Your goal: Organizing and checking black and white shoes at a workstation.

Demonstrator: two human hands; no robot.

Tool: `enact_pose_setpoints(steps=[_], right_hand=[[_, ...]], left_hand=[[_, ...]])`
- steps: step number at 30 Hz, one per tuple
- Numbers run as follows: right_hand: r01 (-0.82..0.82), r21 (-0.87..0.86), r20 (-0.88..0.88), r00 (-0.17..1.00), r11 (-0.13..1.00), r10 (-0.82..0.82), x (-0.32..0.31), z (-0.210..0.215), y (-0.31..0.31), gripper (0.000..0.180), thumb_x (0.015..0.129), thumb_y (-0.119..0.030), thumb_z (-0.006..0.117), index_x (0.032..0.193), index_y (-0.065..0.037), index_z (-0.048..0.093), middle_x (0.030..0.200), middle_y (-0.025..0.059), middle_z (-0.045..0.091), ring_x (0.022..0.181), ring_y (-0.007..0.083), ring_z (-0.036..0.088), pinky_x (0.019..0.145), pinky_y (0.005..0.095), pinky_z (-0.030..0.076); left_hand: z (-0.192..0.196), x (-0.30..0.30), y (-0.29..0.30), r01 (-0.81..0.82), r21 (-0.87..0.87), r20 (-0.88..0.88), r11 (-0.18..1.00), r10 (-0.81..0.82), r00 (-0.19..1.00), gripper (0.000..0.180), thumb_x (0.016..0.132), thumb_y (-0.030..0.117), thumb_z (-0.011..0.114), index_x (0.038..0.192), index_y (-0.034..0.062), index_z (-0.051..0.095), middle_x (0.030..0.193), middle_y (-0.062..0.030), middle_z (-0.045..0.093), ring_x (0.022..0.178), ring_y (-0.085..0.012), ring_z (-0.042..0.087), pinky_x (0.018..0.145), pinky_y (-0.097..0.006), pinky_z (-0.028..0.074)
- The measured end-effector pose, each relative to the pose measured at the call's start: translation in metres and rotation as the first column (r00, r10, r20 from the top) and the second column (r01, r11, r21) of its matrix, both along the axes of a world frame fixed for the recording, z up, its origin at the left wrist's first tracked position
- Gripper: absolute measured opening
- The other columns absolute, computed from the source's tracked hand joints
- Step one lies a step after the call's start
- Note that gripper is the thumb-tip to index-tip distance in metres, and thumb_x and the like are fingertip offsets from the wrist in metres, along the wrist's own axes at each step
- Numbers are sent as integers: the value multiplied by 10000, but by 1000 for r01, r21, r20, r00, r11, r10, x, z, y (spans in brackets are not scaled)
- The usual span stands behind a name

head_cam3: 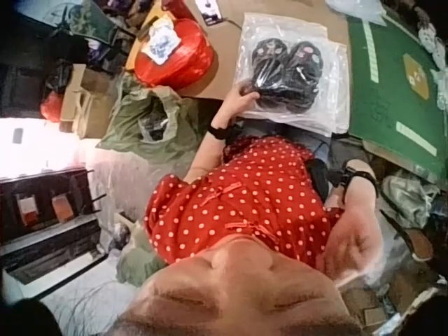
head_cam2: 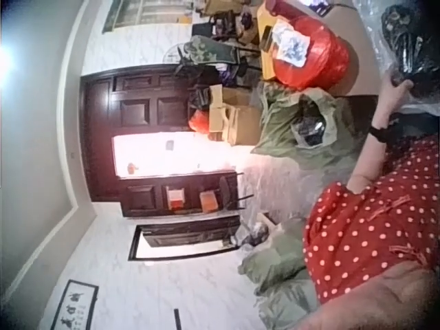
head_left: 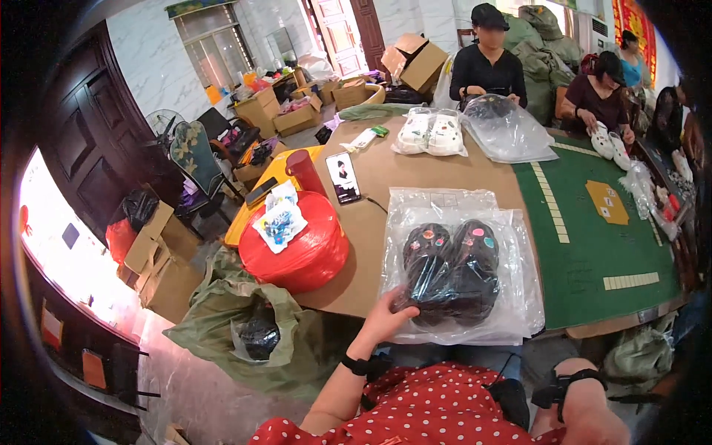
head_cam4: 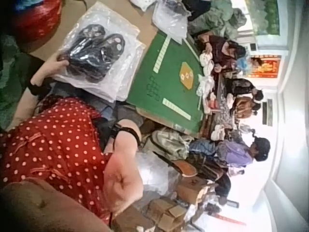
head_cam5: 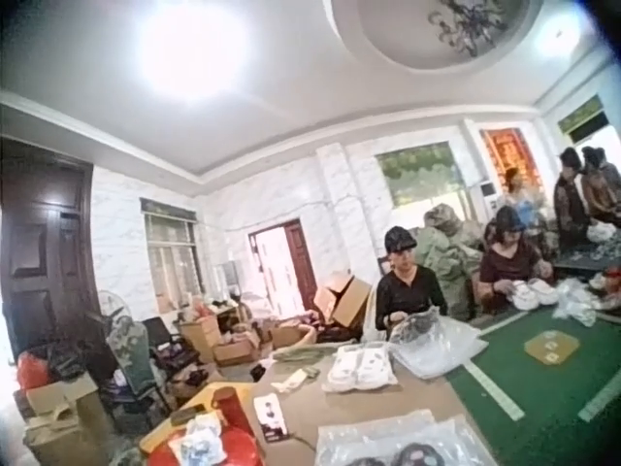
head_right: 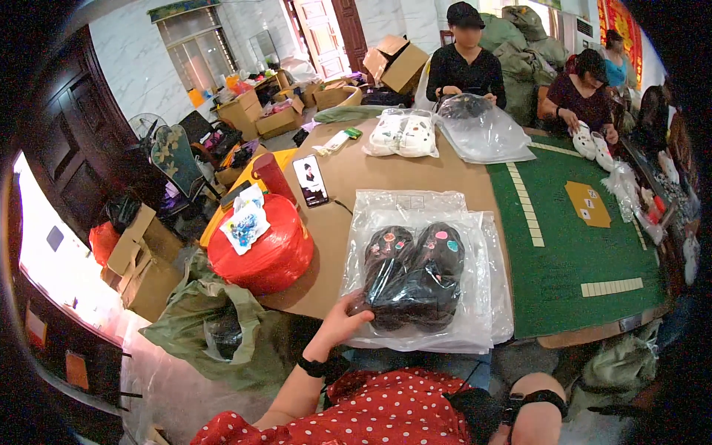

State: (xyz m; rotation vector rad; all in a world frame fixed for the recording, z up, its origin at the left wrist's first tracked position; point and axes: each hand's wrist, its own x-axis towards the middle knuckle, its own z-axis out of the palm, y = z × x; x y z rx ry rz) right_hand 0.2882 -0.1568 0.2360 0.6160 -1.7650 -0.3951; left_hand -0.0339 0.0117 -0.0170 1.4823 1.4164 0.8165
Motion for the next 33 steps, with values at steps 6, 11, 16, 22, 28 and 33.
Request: enact_pose_setpoints(steps=[6,11,16,22,28,33], right_hand=[[-90,-352,58,991,932,118,-17,-24,23,331,946,-96,540,618,-113,497,625,-8,501,566,129,484,578,258,402],[547,-727,316,803,415,-506,-5,-81,50,119,647,-160,731,622,-171,615,582,-18,575,487,179,560,459,295,386],[379,-867,498,646,-323,-579,-14,-127,85,177,791,-121,780,868,-35,646,824,99,645,722,253,635,605,345,489],[532,-782,604,517,-325,-607,-2,-192,112,505,797,-174,814,1208,-10,570,1140,135,582,1035,287,594,829,379,513],[409,-741,655,613,-532,-441,-10,-214,109,628,917,-395,704,1328,42,516,1183,263,632,1127,402,621,976,450,480],[459,-625,747,587,-632,-313,-7,-217,113,576,940,-441,658,1160,82,561,1070,304,627,1013,465,613,870,475,482]], left_hand=[[-12,10,11,70,60,71,996,-74,995,793,818,385,808,1436,-3,498,1321,-212,614,1208,-273,606,1028,-374,467],[-3,5,1,32,46,100,998,-37,994,783,823,366,807,1425,-29,498,1307,-205,620,1201,-255,604,1016,-365,474],[-6,5,4,52,62,136,997,-60,989,781,822,344,811,1421,-45,494,1311,-194,619,1198,-254,599,1014,-365,471],[-25,-1,9,72,57,253,996,-84,964,806,819,353,819,1423,-64,483,1326,-187,616,1203,-243,593,1039,-369,452],[-16,0,8,80,61,119,995,-87,989,805,808,374,826,1407,-55,501,1292,-177,631,1172,-244,607,1007,-374,472],[-12,2,5,63,62,107,996,-69,992,773,814,370,818,1405,-29,517,1293,-183,629,1165,-248,612,996,-371,481]])
